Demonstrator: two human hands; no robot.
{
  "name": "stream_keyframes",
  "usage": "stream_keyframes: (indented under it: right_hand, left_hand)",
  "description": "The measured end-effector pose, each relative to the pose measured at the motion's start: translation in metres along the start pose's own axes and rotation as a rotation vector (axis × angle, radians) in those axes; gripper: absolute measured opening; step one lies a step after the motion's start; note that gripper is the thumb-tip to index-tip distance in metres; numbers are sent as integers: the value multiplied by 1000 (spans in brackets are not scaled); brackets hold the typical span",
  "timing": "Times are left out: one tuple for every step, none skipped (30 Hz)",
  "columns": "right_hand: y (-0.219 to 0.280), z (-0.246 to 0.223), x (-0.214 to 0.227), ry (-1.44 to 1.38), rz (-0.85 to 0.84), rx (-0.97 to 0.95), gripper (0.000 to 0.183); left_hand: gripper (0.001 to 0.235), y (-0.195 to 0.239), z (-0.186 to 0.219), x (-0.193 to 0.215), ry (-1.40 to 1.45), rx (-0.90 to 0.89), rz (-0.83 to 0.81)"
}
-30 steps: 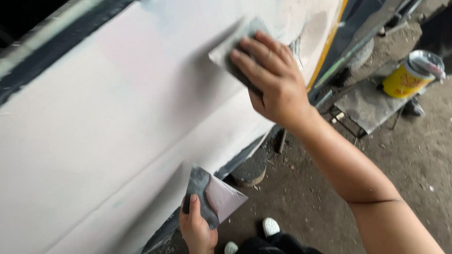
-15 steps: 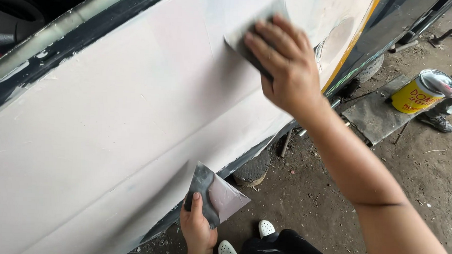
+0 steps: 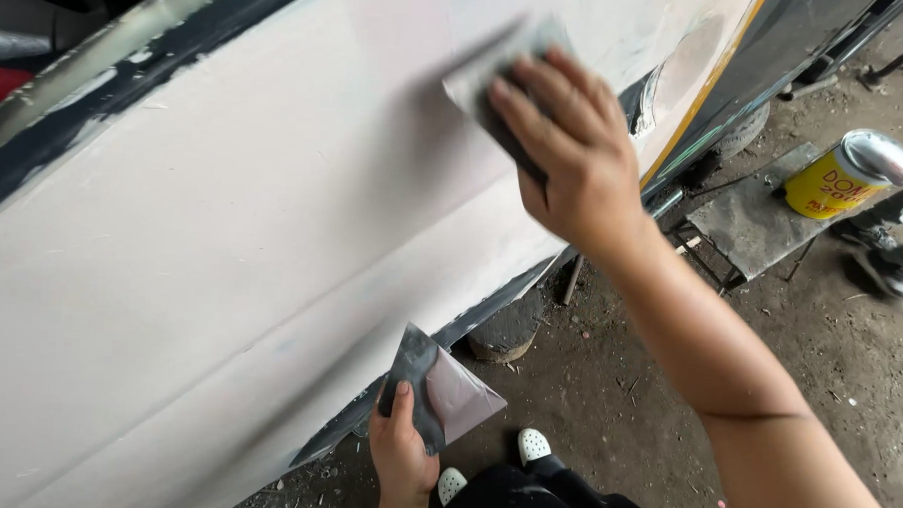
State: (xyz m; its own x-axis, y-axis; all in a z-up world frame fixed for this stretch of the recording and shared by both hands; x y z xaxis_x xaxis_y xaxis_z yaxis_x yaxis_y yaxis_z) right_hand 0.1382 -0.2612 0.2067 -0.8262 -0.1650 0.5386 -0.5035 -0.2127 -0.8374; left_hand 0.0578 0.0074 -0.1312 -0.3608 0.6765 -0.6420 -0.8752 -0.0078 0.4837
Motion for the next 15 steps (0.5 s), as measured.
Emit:
stream_keyframes:
  right_hand:
    - [-16,2,0,3,5,6,48]
    - [-31,2,4,27,40,26,49]
    - [-46,2,7,51,75,47,50]
    - [-55,-2,10,49,72,48,50]
    - [-64,-4,11,53,60,33,51]
    - [-74,-5,13,58,51,20,52]
    - [-76,-8,13,58,49,24,52]
    - [-76,-9,11,58,20,3,50]
    - [-77,-10,9,58,-10,-17,48]
    - [-68,-10,4,60,-13,-16,48]
    - [-58,-11,-1,81,-15,3,47]
    - [-48,-13,-6,100,-18,20,47]
    - [-30,-15,-15,101,-23,19,47]
    - [-12,-18,-25,108,-33,21,47]
    - [6,-21,-35,115,-44,22,48]
  left_hand:
    - [35,-2,2,0,5,-3,-6]
    - [35,-1,3,0,6,-5,-27]
    - [35,-1,4,-1,7,-6,-48]
    - [35,0,6,1,9,-5,-45]
    - [34,2,8,3,10,-5,-32]
    - [33,2,10,4,12,-7,-22]
    - [33,2,12,3,16,-6,-21]
    - [33,3,14,4,23,-5,-23]
    - [32,4,15,4,31,-3,-25]
    - [32,2,14,7,32,0,-24]
    - [30,0,12,10,48,2,-30]
    - [29,-2,11,13,63,5,-34]
    - [29,-4,10,18,62,9,-32]
    - [28,-6,10,21,68,-2,-44]
    - [27,-9,10,23,74,-12,-57]
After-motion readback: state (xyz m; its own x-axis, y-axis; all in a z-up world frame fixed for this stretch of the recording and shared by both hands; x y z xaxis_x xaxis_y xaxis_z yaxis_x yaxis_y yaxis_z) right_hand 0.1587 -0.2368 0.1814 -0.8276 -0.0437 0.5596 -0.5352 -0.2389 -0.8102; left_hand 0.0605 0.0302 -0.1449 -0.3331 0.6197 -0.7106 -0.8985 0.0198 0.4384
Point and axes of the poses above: each hand's wrist, its own y-axis away from the middle knuckle, its own x-axis out of the back of the hand, z = x × y, the point moved 10 cm from there along -y, towards the middle knuckle, and after that the axes turned 10 degrees about y, right-handed, at the moved point
